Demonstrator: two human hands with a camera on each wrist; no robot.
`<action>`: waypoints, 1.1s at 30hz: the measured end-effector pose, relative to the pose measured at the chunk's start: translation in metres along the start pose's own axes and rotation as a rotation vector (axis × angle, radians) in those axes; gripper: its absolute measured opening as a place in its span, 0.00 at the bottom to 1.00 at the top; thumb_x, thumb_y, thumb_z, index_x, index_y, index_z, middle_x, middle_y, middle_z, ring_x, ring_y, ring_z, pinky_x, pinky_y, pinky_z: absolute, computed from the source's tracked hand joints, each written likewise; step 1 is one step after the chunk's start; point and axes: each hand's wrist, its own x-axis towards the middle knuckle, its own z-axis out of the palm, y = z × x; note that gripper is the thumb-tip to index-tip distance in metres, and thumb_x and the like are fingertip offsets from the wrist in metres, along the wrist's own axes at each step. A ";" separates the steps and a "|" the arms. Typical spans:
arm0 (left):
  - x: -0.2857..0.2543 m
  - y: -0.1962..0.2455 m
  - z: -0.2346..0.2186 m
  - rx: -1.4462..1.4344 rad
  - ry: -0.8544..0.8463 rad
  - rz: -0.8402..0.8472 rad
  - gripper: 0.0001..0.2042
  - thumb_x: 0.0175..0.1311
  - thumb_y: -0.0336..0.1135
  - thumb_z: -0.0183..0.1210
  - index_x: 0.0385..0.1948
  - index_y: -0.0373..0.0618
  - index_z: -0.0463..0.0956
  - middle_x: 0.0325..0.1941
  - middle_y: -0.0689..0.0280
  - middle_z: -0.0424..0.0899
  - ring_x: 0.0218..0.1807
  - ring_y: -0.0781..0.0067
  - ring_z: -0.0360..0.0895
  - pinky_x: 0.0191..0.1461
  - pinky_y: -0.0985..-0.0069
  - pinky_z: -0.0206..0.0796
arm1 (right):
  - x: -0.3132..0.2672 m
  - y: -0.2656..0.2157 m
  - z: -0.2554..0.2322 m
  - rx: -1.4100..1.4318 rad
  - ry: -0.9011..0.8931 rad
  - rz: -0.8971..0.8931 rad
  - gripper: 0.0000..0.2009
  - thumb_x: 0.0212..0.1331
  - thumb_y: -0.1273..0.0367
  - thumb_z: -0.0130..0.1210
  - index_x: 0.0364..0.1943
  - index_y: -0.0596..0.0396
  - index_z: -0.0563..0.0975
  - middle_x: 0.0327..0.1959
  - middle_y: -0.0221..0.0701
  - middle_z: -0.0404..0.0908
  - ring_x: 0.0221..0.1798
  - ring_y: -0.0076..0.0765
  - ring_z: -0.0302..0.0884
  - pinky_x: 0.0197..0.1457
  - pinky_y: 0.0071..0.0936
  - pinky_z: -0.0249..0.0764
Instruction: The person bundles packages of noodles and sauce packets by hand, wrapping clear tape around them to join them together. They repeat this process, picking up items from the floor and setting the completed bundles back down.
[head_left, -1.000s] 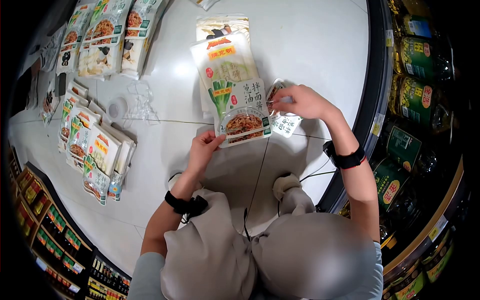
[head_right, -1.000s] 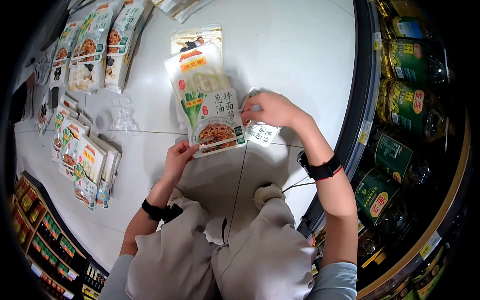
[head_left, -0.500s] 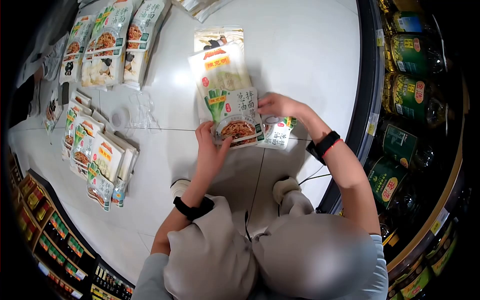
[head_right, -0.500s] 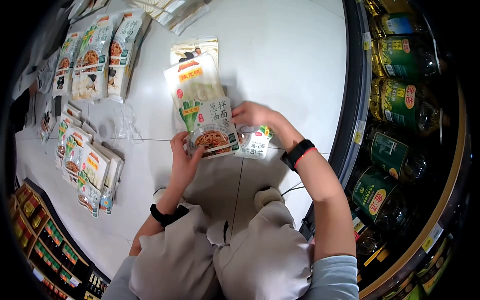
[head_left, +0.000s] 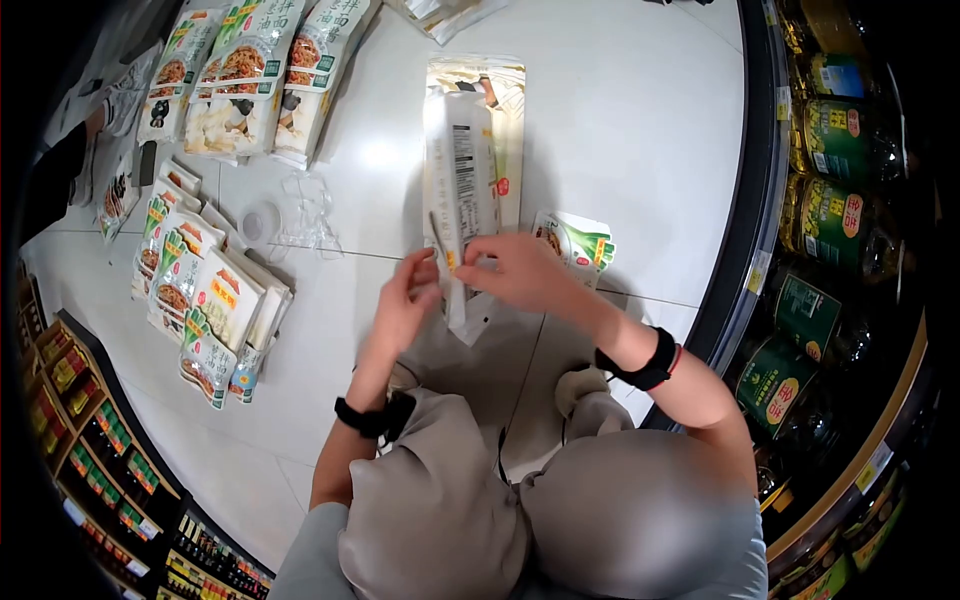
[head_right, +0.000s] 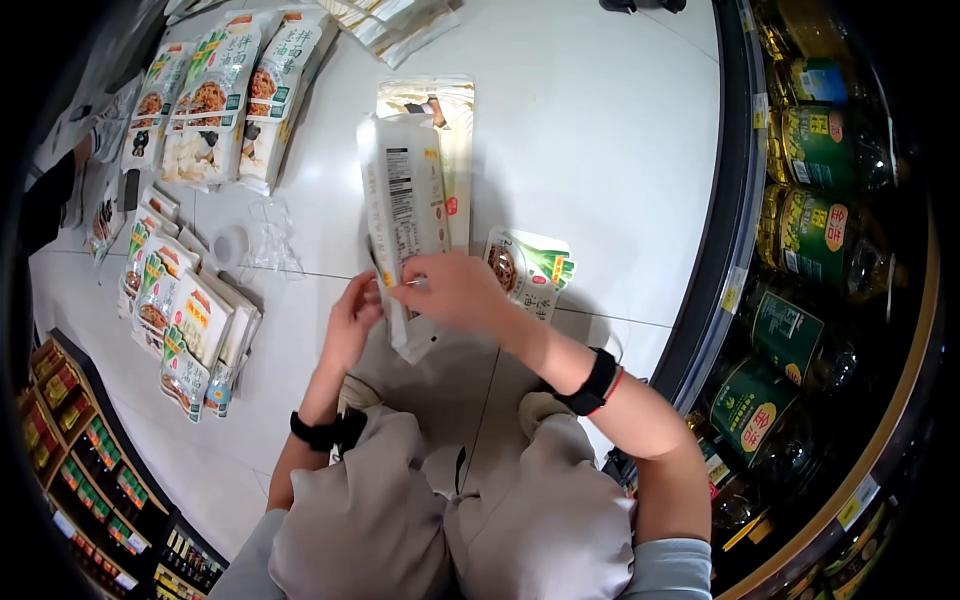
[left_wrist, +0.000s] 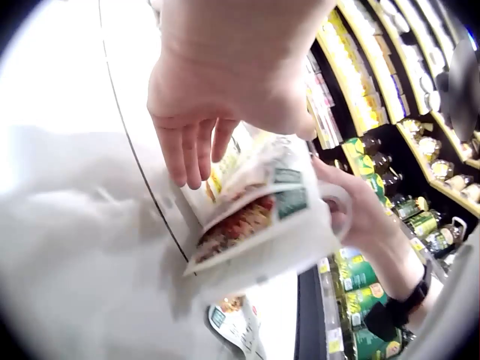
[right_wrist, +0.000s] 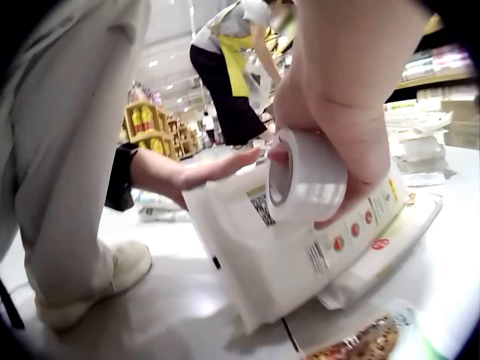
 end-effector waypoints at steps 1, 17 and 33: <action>-0.016 0.030 0.014 0.046 0.049 -0.038 0.26 0.54 0.31 0.58 0.55 0.34 0.61 0.44 0.54 0.76 0.47 0.65 0.75 0.50 0.76 0.68 | 0.005 -0.004 0.003 0.000 -0.002 -0.002 0.14 0.51 0.56 0.54 0.28 0.51 0.79 0.18 0.32 0.77 0.24 0.38 0.77 0.31 0.33 0.70; -0.001 -0.020 0.001 -0.553 0.037 -0.120 0.24 0.60 0.26 0.50 0.60 0.38 0.58 0.56 0.63 0.72 0.58 0.76 0.66 0.62 0.77 0.54 | -0.008 0.051 -0.064 -0.020 -0.196 0.251 0.11 0.57 0.64 0.53 0.29 0.58 0.78 0.21 0.34 0.79 0.17 0.26 0.76 0.24 0.23 0.70; 0.018 -0.026 0.013 -1.001 -0.427 -0.358 0.23 0.63 0.32 0.49 0.60 0.41 0.57 0.55 0.59 0.71 0.55 0.65 0.72 0.55 0.68 0.67 | -0.011 0.036 -0.031 0.620 -0.147 0.190 0.16 0.59 0.60 0.53 0.39 0.61 0.78 0.21 0.30 0.78 0.21 0.22 0.76 0.25 0.20 0.71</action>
